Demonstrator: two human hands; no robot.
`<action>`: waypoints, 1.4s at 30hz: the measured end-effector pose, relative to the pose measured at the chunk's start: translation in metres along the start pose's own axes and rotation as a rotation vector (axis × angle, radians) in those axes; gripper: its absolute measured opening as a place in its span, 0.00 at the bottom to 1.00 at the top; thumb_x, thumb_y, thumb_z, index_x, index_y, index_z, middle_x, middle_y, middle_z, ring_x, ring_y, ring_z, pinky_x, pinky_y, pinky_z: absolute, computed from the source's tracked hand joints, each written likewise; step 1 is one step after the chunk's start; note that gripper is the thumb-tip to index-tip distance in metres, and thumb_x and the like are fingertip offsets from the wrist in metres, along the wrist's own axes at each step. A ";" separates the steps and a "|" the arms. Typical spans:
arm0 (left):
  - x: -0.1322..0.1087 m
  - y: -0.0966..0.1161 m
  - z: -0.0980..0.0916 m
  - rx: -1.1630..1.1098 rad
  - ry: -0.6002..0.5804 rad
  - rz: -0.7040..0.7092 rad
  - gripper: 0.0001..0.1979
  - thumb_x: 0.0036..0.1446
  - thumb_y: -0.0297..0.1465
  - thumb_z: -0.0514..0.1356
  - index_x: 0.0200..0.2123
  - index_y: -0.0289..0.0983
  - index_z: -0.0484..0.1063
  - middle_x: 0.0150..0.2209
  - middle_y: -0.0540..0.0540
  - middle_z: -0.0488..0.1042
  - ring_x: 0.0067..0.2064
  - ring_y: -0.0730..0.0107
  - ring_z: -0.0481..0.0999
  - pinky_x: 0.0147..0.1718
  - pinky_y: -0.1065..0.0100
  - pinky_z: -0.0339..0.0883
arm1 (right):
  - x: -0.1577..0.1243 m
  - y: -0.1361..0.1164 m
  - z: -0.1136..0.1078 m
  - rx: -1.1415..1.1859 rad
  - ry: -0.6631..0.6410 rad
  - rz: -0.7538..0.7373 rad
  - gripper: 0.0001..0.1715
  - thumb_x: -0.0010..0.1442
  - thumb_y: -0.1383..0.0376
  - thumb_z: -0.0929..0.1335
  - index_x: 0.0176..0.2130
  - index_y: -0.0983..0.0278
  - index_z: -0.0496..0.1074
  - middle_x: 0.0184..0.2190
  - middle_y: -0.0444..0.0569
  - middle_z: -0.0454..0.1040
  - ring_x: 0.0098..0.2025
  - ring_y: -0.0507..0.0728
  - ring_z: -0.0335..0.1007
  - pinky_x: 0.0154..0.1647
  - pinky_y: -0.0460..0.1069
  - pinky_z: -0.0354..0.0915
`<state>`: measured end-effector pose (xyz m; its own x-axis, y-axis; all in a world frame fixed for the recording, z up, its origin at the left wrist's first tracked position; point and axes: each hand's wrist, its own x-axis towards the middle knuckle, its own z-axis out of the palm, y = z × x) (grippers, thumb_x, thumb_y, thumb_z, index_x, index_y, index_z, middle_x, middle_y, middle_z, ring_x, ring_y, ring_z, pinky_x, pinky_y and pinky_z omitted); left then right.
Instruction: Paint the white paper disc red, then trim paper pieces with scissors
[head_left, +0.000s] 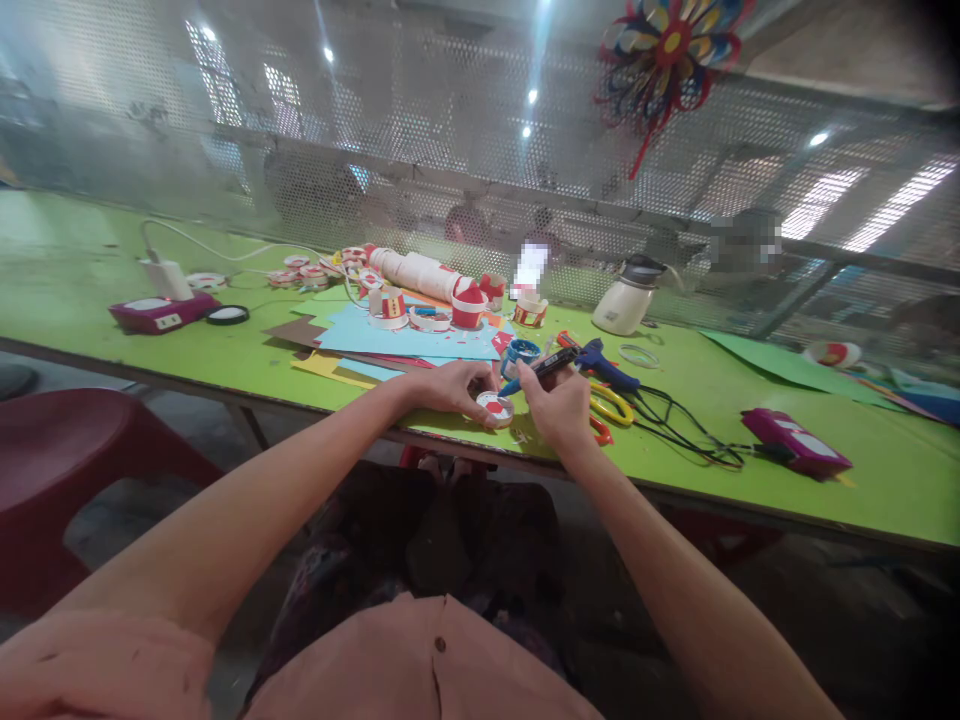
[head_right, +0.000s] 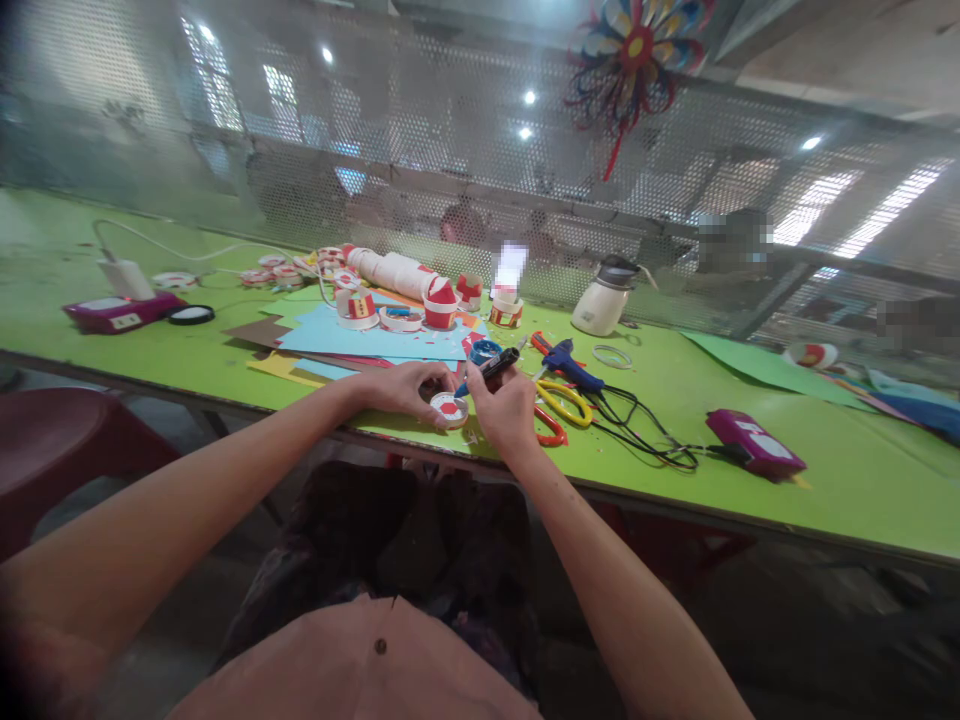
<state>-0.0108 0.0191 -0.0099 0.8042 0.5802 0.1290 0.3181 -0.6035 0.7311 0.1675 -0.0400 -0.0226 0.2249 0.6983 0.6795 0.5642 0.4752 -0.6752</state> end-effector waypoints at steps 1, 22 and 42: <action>0.000 0.001 0.000 -0.002 -0.005 -0.002 0.26 0.38 0.42 0.70 0.39 0.37 0.68 0.35 0.50 0.72 0.38 0.68 0.69 0.36 0.70 0.60 | 0.000 -0.001 -0.001 -0.006 -0.004 0.001 0.19 0.55 0.52 0.69 0.26 0.65 0.71 0.22 0.47 0.73 0.22 0.53 0.66 0.28 0.49 0.65; -0.001 0.001 0.001 -0.044 -0.012 -0.014 0.25 0.38 0.42 0.70 0.37 0.36 0.68 0.33 0.51 0.71 0.35 0.70 0.69 0.33 0.70 0.60 | -0.001 -0.006 -0.002 -0.030 -0.045 -0.011 0.20 0.55 0.53 0.68 0.22 0.65 0.68 0.18 0.43 0.67 0.21 0.52 0.61 0.23 0.47 0.58; -0.001 0.001 0.003 -0.083 0.013 0.016 0.25 0.37 0.41 0.71 0.36 0.37 0.66 0.31 0.53 0.67 0.33 0.73 0.65 0.32 0.71 0.58 | -0.005 -0.008 0.002 0.107 -0.019 -0.003 0.18 0.54 0.53 0.70 0.24 0.64 0.67 0.18 0.42 0.66 0.20 0.50 0.60 0.24 0.47 0.61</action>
<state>-0.0103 0.0164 -0.0111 0.8020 0.5783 0.1494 0.2624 -0.5658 0.7817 0.1601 -0.0459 -0.0214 0.2081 0.7063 0.6766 0.4769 0.5307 -0.7007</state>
